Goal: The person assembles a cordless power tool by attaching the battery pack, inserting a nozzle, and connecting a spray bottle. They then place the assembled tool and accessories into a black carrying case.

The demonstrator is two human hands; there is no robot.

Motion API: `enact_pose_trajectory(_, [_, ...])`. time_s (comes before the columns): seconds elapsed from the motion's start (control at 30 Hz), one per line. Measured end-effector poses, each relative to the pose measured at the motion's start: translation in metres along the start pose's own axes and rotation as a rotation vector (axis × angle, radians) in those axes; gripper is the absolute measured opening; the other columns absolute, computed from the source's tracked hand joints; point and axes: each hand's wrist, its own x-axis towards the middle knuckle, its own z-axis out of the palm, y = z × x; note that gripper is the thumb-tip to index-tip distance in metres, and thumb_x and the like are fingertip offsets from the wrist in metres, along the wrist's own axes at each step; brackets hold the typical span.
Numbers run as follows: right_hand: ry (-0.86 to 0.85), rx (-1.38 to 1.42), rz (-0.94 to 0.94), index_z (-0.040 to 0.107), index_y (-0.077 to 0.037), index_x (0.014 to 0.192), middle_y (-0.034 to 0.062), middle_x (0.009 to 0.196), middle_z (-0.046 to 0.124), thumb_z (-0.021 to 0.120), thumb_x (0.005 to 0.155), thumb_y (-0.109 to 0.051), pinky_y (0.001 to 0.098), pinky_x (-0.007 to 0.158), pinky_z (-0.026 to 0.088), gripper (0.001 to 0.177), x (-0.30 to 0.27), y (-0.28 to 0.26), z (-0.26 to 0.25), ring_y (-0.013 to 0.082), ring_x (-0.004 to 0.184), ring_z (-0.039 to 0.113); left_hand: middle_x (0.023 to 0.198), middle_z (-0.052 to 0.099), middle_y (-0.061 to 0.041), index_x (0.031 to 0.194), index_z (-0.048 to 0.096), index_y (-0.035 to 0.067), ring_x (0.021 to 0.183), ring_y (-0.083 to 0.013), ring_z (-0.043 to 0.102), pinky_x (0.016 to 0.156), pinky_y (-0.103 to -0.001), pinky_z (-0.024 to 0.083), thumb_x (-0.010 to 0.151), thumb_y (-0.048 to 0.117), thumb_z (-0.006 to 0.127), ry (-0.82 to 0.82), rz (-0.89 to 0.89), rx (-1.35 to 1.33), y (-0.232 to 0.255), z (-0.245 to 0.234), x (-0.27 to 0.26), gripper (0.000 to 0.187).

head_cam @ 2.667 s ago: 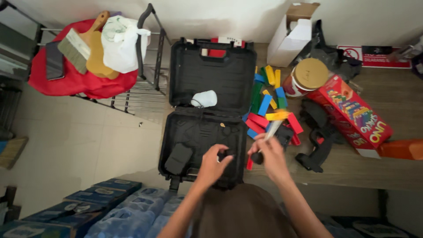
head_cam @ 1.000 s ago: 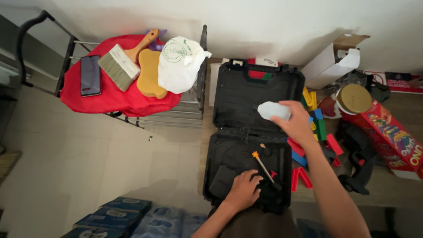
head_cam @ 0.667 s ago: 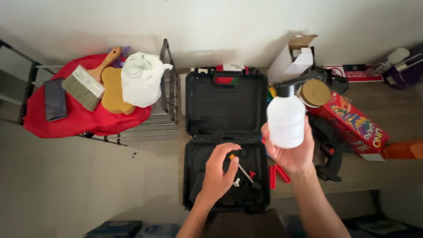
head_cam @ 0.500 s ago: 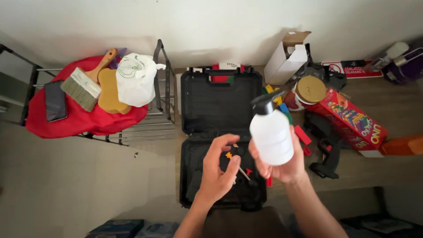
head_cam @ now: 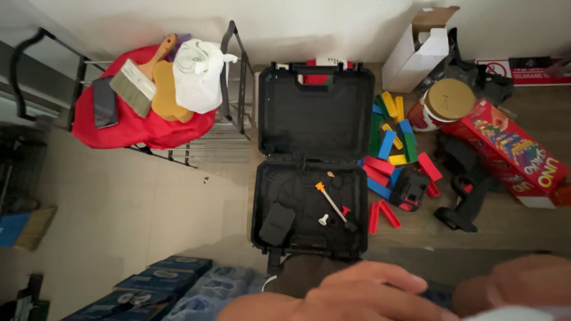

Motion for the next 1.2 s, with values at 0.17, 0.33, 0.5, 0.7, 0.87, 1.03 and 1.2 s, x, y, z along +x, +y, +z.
enact_pose_trajectory(0.17, [-0.002,0.013,0.005,0.052,0.002,0.135,0.0267,0.118,0.065,0.056,0.094,-0.059,0.0404,0.08,0.057,0.074,0.003,0.0,0.003,0.0317,0.097,0.069,0.123,0.072,-0.02,0.108,0.066,-0.005,0.118,-0.0381,0.073,0.104,-0.044,0.059,0.108,0.011,0.056,0.198,-0.031,-0.079,0.009,0.016,-0.011,0.018])
enact_pose_trajectory(0.33, [0.0,0.052,0.04,0.05,0.002,0.133,0.0244,0.118,0.065,0.057,0.094,-0.057,0.0404,0.081,0.058,0.071,0.001,0.001,0.002,0.0309,0.099,0.069,0.124,0.071,-0.02,0.111,0.066,-0.006,0.121,-0.0391,0.071,0.107,-0.047,0.061,0.108,0.009,0.058,0.2,-0.035,-0.107,0.005,0.021,-0.024,0.018])
enact_pose_trajectory(0.5, [0.007,0.15,0.103,0.049,0.002,0.131,0.0222,0.119,0.064,0.057,0.094,-0.055,0.0403,0.082,0.059,0.069,0.001,0.0,0.005,0.0301,0.101,0.069,0.128,0.069,-0.018,0.123,0.065,-0.006,0.128,-0.0359,0.068,0.111,-0.041,0.056,0.108,0.009,0.055,0.109,-0.126,-0.139,0.006,0.021,-0.031,0.024])
enact_pose_trajectory(0.7, [0.046,0.387,0.202,0.047,0.002,0.129,0.0195,0.119,0.063,0.058,0.094,-0.053,0.0402,0.082,0.06,0.066,0.007,0.001,0.003,0.0291,0.103,0.068,0.14,0.061,-0.02,0.139,0.054,0.001,0.136,-0.0303,0.06,0.116,-0.04,0.047,0.101,0.03,0.065,0.214,-0.027,-0.1,-0.012,-0.002,-0.02,0.05])
enact_pose_trajectory(0.87, [0.005,0.738,0.294,0.046,0.002,0.127,0.0172,0.12,0.063,0.058,0.094,-0.051,0.0402,0.083,0.061,0.064,0.018,0.018,0.013,0.0283,0.105,0.068,0.125,0.065,-0.022,0.148,0.044,-0.003,0.103,-0.0244,0.067,0.088,-0.037,0.057,0.088,0.025,0.083,0.426,-0.401,-0.497,-0.028,-0.003,-0.011,0.078])
enact_pose_trajectory(1.03, [-0.159,1.038,0.281,0.048,0.003,0.131,0.0262,0.105,0.067,0.048,0.108,-0.055,0.045,0.062,0.06,0.063,0.008,0.045,0.039,0.0341,0.078,0.071,0.116,0.066,-0.013,0.156,0.038,-0.003,0.088,-0.0159,0.069,0.074,-0.03,0.06,0.088,0.03,0.085,0.509,-0.465,-0.621,-0.049,-0.006,-0.026,0.089])
enact_pose_trajectory(1.2, [-0.14,0.75,0.255,0.054,0.004,0.123,0.0123,0.106,0.064,0.045,0.105,-0.053,0.0354,0.086,0.049,0.061,0.01,0.051,0.048,0.0181,0.098,0.061,0.132,0.064,-0.011,0.157,0.044,-0.006,0.123,-0.0151,0.062,0.11,-0.032,0.05,0.093,0.035,0.084,0.52,-0.329,-0.403,-0.067,-0.012,-0.04,0.086])
